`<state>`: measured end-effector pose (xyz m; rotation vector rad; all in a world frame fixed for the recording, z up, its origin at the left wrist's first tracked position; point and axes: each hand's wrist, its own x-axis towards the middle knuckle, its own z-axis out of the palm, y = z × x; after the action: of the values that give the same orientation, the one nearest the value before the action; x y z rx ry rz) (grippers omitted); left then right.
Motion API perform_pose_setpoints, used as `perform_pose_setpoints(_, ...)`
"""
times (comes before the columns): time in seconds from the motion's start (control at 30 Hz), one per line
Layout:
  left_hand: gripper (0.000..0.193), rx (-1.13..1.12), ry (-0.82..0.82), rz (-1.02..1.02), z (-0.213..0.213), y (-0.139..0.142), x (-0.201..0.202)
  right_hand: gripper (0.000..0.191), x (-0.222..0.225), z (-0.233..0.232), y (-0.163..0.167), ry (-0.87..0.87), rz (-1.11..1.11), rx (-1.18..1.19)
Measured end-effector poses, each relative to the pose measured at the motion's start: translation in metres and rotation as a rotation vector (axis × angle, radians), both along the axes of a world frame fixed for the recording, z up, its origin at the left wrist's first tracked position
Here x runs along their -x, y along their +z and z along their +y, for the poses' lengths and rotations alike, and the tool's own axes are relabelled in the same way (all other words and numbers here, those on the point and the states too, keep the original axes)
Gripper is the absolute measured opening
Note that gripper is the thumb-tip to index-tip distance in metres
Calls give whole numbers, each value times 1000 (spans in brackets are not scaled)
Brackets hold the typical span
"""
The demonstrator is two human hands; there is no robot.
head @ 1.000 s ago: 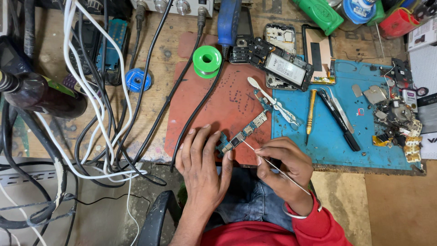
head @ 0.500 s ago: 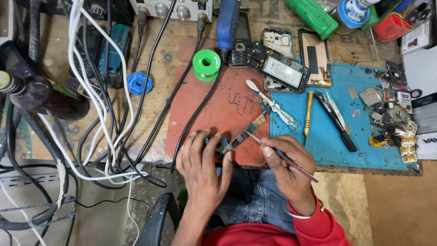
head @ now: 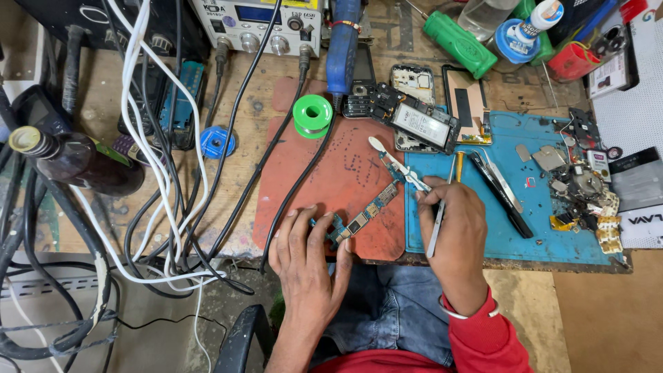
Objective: The person cleans a disassembled phone motherboard on a repair bench. They hold the board steady, apply liquid from a plastic bottle, then scrub the board's surface and connectors using a cotton swab and a metal probe, repositioning the board as they work across different areas.
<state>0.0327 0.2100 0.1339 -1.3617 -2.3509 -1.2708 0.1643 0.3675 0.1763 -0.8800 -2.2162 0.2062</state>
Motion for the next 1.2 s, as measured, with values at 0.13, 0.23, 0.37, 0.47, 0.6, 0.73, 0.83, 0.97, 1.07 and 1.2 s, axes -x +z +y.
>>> perform_pose_setpoints(0.13, 47, 1, -7, -20, 0, 0, 0, 21, 2, 1, -2, -19, 83, 36)
perform_pose_setpoints(0.23, 47, 6, -4, -10, 0, -2, 0, 22, -1, -2, -2, -36, 170, 13)
perform_pose_setpoints(0.37, 47, 9, -6, -3, 1, -4, 0, 25, -15, -14, -3, -45, 245, 67)
perform_pose_setpoints(0.47, 47, 19, 0, -2, 1, -4, 0, 28, -27, -30, -9, 42, 237, 99)
perform_pose_setpoints(0.6, 47, 41, 8, 6, 0, -5, 0, 29, -39, -51, -22, 122, 236, 179)
perform_pose_setpoints(0.73, 46, 43, 11, 8, 0, -5, 0, 33, -42, -59, -34, 86, 257, 244)
perform_pose_setpoints(0.83, 46, 47, 15, 1, 1, -4, 0, 33, -44, -59, -35, 111, 256, 203)
perform_pose_setpoints(0.97, 47, 56, 23, 17, 2, -5, 0, 36, -46, -61, -28, 122, 147, 119)
perform_pose_setpoints(1.07, 46, 72, 19, 21, 1, -6, -1, 38, -46, -61, -23, 125, 92, 134)
perform_pose_setpoints(1.2, 46, 75, 19, 36, 1, -8, -1, 40, -43, -61, -22, 180, 81, 113)
